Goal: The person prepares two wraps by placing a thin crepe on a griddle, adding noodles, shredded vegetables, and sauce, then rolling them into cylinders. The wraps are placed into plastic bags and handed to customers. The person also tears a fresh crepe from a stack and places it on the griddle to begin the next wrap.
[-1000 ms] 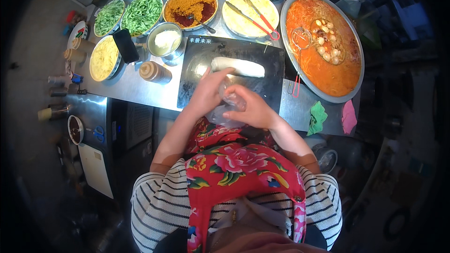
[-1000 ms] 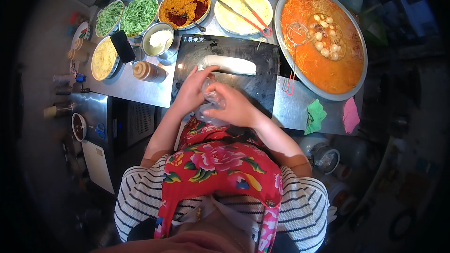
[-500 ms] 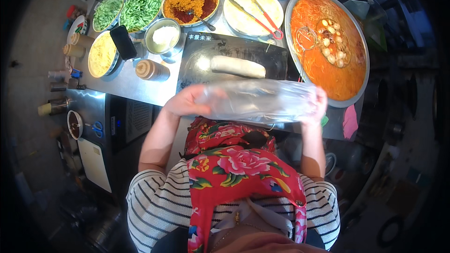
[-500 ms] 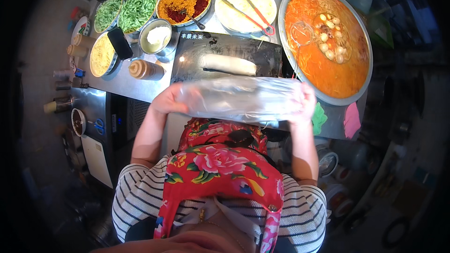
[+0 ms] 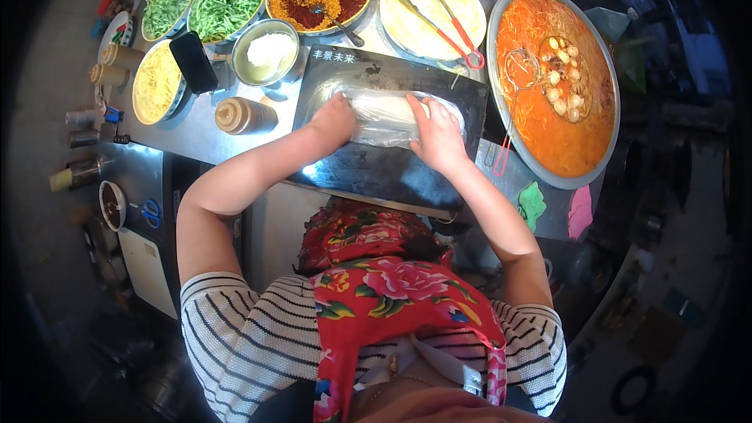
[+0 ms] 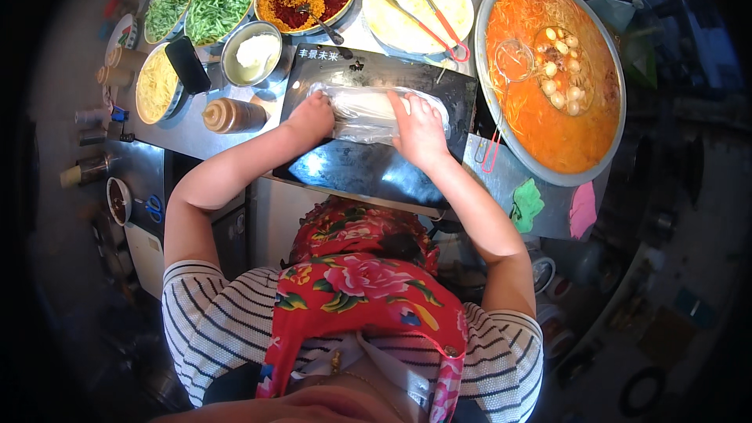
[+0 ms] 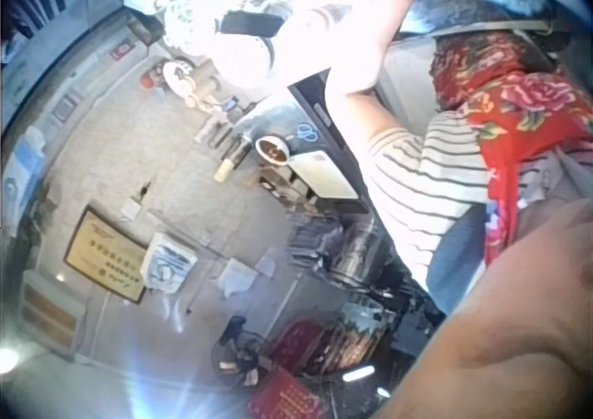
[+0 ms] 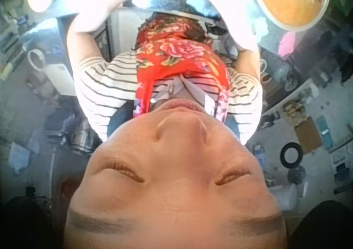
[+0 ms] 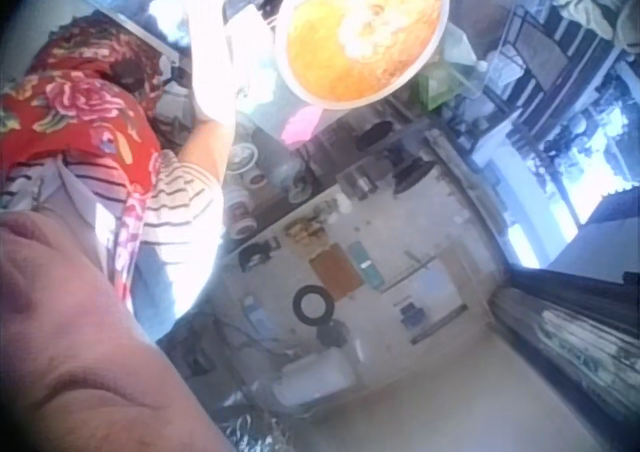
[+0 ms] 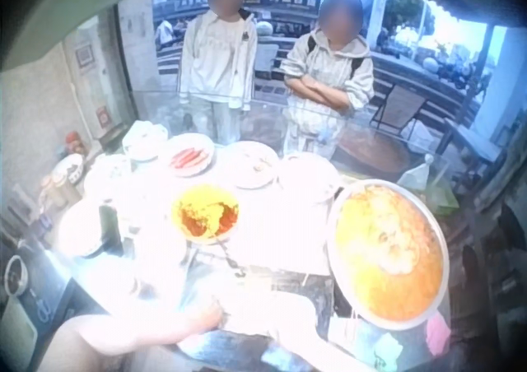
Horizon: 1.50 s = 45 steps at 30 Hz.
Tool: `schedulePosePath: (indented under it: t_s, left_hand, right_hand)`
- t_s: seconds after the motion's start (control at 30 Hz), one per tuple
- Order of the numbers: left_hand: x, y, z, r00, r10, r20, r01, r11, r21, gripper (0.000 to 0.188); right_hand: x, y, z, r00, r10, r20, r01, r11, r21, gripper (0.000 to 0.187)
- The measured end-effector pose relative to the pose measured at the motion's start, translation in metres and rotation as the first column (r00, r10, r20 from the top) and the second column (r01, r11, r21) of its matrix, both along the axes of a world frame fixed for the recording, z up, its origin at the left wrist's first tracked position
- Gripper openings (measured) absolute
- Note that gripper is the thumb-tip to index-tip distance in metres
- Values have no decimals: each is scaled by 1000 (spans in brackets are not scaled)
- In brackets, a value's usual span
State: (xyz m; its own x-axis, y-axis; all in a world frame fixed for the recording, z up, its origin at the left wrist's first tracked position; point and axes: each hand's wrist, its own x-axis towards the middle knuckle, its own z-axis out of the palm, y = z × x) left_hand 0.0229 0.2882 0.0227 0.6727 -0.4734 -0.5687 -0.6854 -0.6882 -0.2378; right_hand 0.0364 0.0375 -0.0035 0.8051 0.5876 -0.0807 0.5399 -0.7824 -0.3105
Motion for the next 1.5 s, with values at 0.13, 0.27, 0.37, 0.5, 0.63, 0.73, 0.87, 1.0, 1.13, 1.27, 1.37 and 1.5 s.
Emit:
schedulePosePath:
  t_s: [0.13, 0.27, 0.37, 0.5, 0.63, 0.73, 0.87, 1.0, 1.13, 1.27, 1.37, 1.5]
  left_hand:
    - [15, 21, 30, 905, 236, -353, -416, 660, -625, 22]
    - [-5, -41, -5, 962, 245, 122, -37, 559, -828, 57]
    - [7, -47, -45, 896, 262, 358, 68, 717, -694, 51]
    - [31, -39, -58, 940, 199, 278, 100, 616, -781, 65]
    - [56, -45, -35, 970, 100, -220, -236, 592, -771, 61]
    - [55, -41, -18, 792, 84, -605, -583, 403, -706, 64]
    - [22, -30, -6, 589, -102, -802, -796, 98, -597, 80]
    - [-14, -36, 5, 141, -515, -846, -985, -156, -69, 71]
    - [-32, -45, 24, -283, -843, -458, -560, -243, 792, 44]
    - [-38, -54, 45, 3, -767, -641, -638, -495, 589, 54]
    - [-40, -62, 52, 252, -846, -470, -625, -513, 589, 48]
    - [-34, -69, 53, 397, -807, -437, -578, -590, 564, 41]
  right_hand:
    - [8, -6, -4, 988, -5, -151, 32, 984, 176, 82]
    - [6, -1, -13, 1000, 1, -24, 2, 988, 155, 74]
    - [16, 3, -16, 997, 31, 76, -36, 998, 58, 70]
    - [61, 1, -18, 941, 128, -312, -89, 987, 136, 61]
    - [108, -10, -8, 87, 261, -961, 249, 929, 275, 38]
    - [107, -26, 34, 204, 315, -927, 249, 899, 361, 46]
    - [75, -47, 141, 790, 304, -532, -208, 950, 233, 66]
    - [43, -29, 225, 975, 78, 208, -78, 997, -6, 37]
    - [14, -27, 255, 997, -13, 82, -33, 849, 527, 25]
    - [-27, -23, 230, 772, 256, -582, 469, 388, 793, 40]
    - [-57, -8, 217, 817, 323, -478, 317, 441, 840, 55]
    - [-60, 19, 217, 874, 392, 287, -459, 860, 222, 59]
